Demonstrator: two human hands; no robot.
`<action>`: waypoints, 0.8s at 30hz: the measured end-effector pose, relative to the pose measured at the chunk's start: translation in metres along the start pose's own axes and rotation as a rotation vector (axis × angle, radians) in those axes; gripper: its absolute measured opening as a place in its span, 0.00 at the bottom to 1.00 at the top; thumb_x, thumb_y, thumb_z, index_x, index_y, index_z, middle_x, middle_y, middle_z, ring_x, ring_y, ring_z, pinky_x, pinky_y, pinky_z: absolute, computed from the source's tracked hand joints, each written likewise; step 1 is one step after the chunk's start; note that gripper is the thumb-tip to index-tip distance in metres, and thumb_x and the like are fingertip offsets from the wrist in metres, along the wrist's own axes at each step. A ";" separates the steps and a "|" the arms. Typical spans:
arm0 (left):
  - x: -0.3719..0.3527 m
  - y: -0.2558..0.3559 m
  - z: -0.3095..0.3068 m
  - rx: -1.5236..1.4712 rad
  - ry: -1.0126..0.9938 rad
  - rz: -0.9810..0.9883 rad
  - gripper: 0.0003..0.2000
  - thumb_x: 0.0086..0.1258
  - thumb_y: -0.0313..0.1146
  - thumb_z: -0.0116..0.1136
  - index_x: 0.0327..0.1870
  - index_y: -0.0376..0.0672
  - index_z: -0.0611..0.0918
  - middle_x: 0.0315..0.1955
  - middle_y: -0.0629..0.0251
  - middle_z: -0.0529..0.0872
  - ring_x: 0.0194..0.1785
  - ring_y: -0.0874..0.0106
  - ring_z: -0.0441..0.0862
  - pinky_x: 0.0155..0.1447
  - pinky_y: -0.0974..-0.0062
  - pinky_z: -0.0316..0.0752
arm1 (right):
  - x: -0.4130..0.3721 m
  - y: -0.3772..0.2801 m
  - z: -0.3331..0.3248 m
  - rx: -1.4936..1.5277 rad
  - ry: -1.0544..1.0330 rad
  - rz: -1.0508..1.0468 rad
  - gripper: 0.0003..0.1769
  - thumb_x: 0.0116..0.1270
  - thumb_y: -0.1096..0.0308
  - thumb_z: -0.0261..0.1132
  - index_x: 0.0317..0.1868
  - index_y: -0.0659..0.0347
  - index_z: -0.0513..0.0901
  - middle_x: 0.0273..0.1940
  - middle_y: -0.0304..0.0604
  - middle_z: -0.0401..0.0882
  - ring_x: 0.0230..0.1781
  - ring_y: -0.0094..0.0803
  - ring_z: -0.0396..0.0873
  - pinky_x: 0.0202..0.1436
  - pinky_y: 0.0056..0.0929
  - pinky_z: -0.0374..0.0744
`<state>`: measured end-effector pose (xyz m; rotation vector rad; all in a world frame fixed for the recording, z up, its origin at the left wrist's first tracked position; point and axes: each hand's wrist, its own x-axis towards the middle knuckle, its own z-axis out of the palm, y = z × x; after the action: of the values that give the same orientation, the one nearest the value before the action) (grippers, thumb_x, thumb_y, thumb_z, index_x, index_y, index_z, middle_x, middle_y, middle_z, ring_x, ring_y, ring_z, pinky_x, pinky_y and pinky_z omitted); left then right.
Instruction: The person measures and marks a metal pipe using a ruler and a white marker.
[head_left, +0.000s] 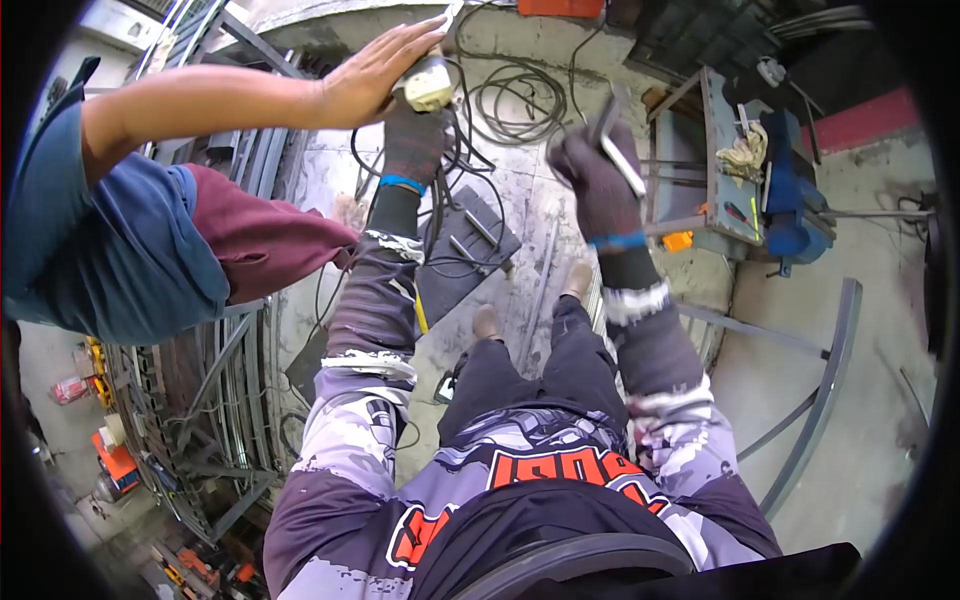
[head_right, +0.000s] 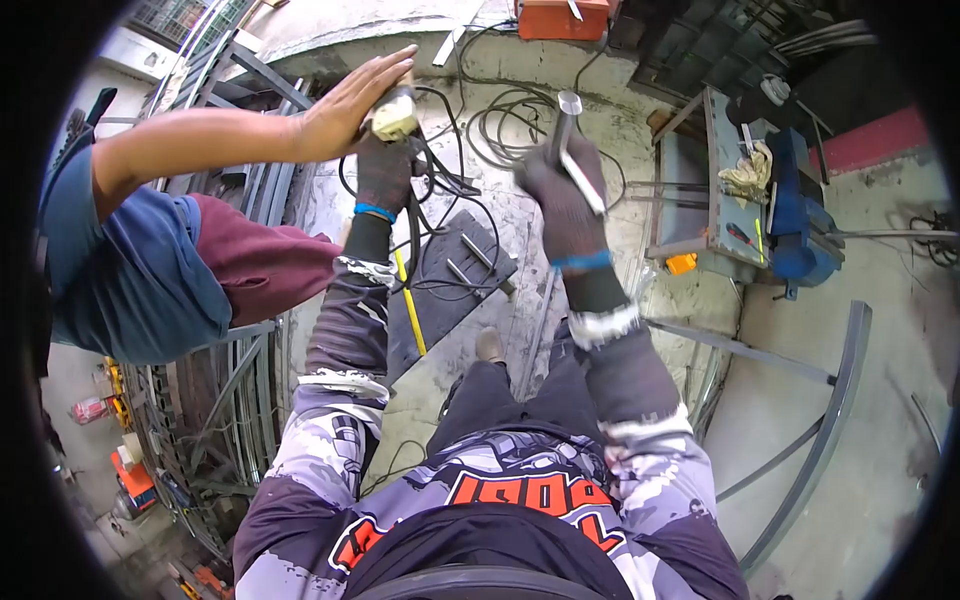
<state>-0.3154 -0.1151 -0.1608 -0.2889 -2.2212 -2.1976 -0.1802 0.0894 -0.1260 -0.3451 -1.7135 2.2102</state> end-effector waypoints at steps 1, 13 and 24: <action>0.020 -0.051 -0.006 0.346 -0.007 0.261 0.05 0.65 0.24 0.63 0.39 0.35 0.83 0.28 0.68 0.85 0.25 0.78 0.81 0.27 0.78 0.76 | 0.044 0.012 0.004 -0.377 -0.082 -0.362 0.13 0.65 0.74 0.67 0.49 0.64 0.76 0.38 0.39 0.76 0.35 0.29 0.79 0.45 0.32 0.84; 0.062 -0.016 0.094 0.053 0.108 0.070 0.11 0.65 0.35 0.67 0.37 0.35 0.84 0.27 0.70 0.83 0.32 0.78 0.76 0.37 0.74 0.75 | 0.200 0.058 0.026 -0.817 -0.420 -0.802 0.15 0.61 0.71 0.69 0.50 0.57 0.88 0.48 0.55 0.83 0.51 0.51 0.81 0.56 0.43 0.80; 0.110 0.099 0.134 0.207 0.158 0.292 0.10 0.61 0.36 0.66 0.33 0.37 0.83 0.21 0.66 0.80 0.27 0.75 0.76 0.34 0.72 0.75 | 0.265 -0.037 0.003 -0.457 -0.614 -0.709 0.23 0.66 0.76 0.63 0.63 0.69 0.81 0.55 0.52 0.86 0.63 0.37 0.79 0.70 0.35 0.73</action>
<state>-0.3929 0.0323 -0.0503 -0.3919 -2.1409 -1.7655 -0.4213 0.2001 -0.0881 0.8111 -2.1745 1.4568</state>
